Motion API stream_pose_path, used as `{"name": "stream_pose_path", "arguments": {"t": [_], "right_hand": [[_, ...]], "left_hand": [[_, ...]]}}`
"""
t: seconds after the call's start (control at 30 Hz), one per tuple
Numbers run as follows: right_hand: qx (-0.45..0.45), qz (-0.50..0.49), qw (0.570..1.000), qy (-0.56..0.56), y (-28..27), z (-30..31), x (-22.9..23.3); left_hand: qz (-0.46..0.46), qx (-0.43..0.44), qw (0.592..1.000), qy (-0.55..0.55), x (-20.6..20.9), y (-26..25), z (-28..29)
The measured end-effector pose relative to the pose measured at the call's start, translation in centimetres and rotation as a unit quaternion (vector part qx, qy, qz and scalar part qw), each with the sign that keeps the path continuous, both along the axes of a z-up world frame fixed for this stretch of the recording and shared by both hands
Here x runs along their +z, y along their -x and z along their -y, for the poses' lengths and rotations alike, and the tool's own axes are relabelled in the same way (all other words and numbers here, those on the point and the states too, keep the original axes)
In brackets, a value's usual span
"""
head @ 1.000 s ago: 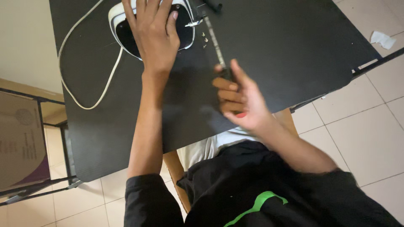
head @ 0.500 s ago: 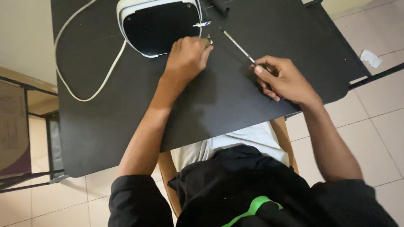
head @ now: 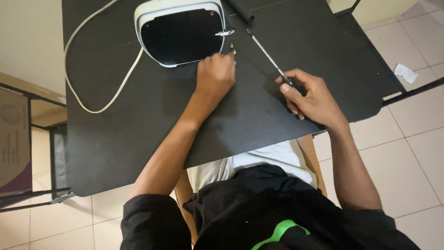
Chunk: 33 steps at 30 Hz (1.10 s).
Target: The person uses a screwdriver to remove screws from the base of a white electric fan, opens the casing to expose internal wiring, and then reattaches a black circular cover to the base, securing it with screws.
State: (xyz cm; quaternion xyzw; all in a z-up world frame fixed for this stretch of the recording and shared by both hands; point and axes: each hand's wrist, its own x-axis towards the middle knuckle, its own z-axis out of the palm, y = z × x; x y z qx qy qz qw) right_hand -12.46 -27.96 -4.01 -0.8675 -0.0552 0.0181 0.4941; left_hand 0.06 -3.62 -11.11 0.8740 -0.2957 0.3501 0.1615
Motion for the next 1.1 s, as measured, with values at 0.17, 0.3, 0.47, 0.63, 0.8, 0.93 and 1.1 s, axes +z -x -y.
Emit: {"name": "stream_pose_path", "arguments": {"t": [0.17, 0.3, 0.47, 0.63, 0.8, 0.93, 1.1], "right_hand": [[0.005, 0.042, 0.999, -0.014, 0.4, 0.1, -0.2], [0.003, 0.057, 0.998, 0.001, 0.7, 0.0, -0.2], [0.010, 0.070, 0.997, -0.003, 0.7, -0.2, -0.2], [0.011, 0.078, 0.997, 0.003, 0.8, -0.1, -0.2], [0.004, 0.069, 0.997, 0.019, 0.8, 0.1, -0.3], [0.003, 0.088, 0.996, 0.016, 0.9, 0.1, -0.5], [0.002, 0.279, 0.956, 0.085, 1.1, 0.2, -0.9]], "left_hand": [[-0.150, -0.088, 0.974, 0.147, 2.6, 0.6, 0.0], [-0.184, -0.176, 0.935, 0.247, 3.8, 0.9, 0.3], [-0.265, -0.239, 0.880, 0.313, 3.9, 0.9, 0.9], [-0.380, -0.254, 0.793, 0.404, 4.1, 1.0, 1.0], [-0.394, -0.319, 0.727, 0.463, 4.8, 1.3, 1.0], [-0.414, -0.322, 0.682, 0.509, 5.3, 1.6, 1.1], [-0.391, -0.358, 0.638, 0.559, 5.1, 1.8, 1.5]]}}
